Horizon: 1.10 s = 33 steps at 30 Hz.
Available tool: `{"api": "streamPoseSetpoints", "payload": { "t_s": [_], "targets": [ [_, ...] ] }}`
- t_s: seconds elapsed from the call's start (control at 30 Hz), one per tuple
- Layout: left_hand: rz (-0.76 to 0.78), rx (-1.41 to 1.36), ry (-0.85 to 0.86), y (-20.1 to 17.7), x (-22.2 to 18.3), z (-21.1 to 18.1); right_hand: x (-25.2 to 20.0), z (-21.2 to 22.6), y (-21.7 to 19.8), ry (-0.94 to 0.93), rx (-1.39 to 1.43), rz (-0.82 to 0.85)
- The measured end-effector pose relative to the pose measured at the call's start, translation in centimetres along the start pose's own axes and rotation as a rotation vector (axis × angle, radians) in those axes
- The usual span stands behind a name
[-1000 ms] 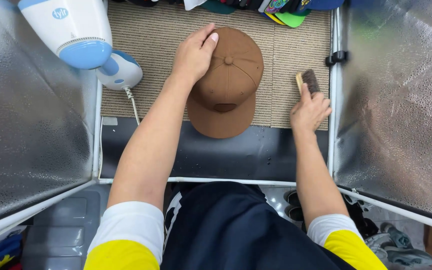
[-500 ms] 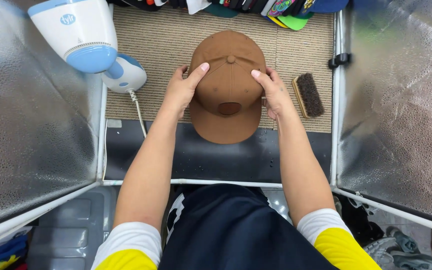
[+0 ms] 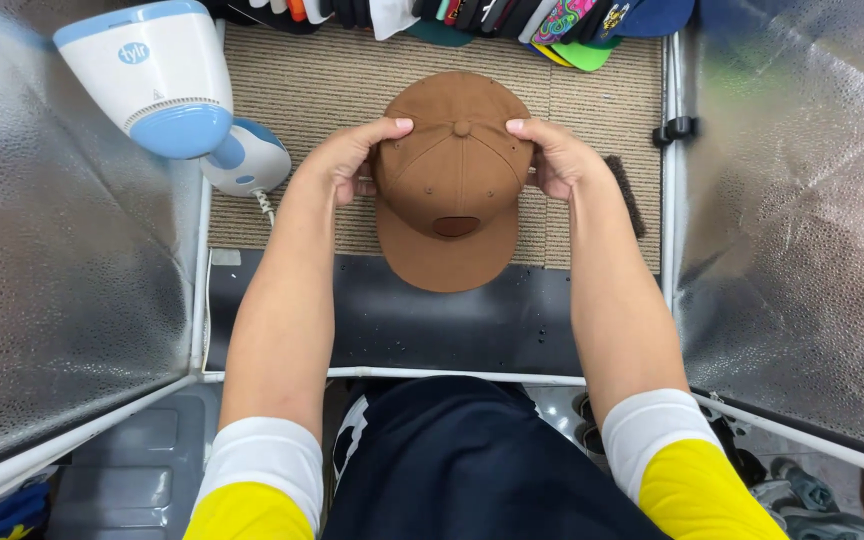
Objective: Cleaning a brown cap with a brush and then using a handheld steamer to remove wrinkles and shape it.
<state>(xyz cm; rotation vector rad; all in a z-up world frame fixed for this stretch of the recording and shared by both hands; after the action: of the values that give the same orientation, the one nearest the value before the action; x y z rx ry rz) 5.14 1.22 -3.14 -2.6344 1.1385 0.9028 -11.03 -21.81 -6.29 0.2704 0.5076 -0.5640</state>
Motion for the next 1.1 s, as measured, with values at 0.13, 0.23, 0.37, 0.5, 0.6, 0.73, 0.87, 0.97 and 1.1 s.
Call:
{"api": "streamPoseSetpoints", "payload": {
  "t_s": [0.13, 0.23, 0.37, 0.5, 0.6, 0.73, 0.87, 0.97, 1.1],
  "targets": [
    [0.043, -0.034, 0.108, -0.2, 3.4, 0.7, 0.8, 1.4, 0.1, -0.025, -0.067, 0.032],
    [0.016, -0.038, 0.146, -0.1, 3.8, 1.0, 2.5, 0.5, -1.0, -0.052, 0.000, 0.055],
    [-0.008, 0.095, -0.055, 0.0, 1.0, -2.1, -0.4, 3.4, 0.8, 0.139, -0.024, 0.050],
    [0.138, 0.095, -0.111, 1.9, 1.3, -3.2, 0.5, 3.1, 1.5, 0.201, -0.027, 0.183],
    [0.135, 0.024, -0.094, 2.6, 3.4, -3.5, 1.7, 4.0, 1.6, 0.146, -0.031, 0.237],
    [0.096, 0.120, 0.066, 2.2, 3.9, -4.2, 1.8, 5.1, 0.6, -0.012, -0.180, 0.170],
    [-0.042, 0.016, 0.161, 1.1, 1.4, -2.6, -0.9, 3.8, 0.5, -0.032, -0.163, 0.075],
    [-0.068, 0.019, 0.150, 0.4, -1.5, -0.2, -3.3, 2.0, -0.5, 0.024, -0.180, -0.033],
    [-0.090, -0.101, 0.094, -0.2, -1.5, 3.3, -4.5, 1.6, 0.9, -0.011, -0.118, 0.021]
  ]
}}
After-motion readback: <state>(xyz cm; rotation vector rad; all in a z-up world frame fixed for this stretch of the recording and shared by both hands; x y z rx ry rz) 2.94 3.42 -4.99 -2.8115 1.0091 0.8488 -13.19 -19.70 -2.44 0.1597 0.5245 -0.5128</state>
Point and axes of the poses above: each hand's wrist, its own x-axis towards the middle knuckle, its own y-axis out of the palm, z = x × y, the point moved 8 cm from there along x, towards the middle knuckle, and after that the axes turned 2 degrees about y, right-handed, at the moved point
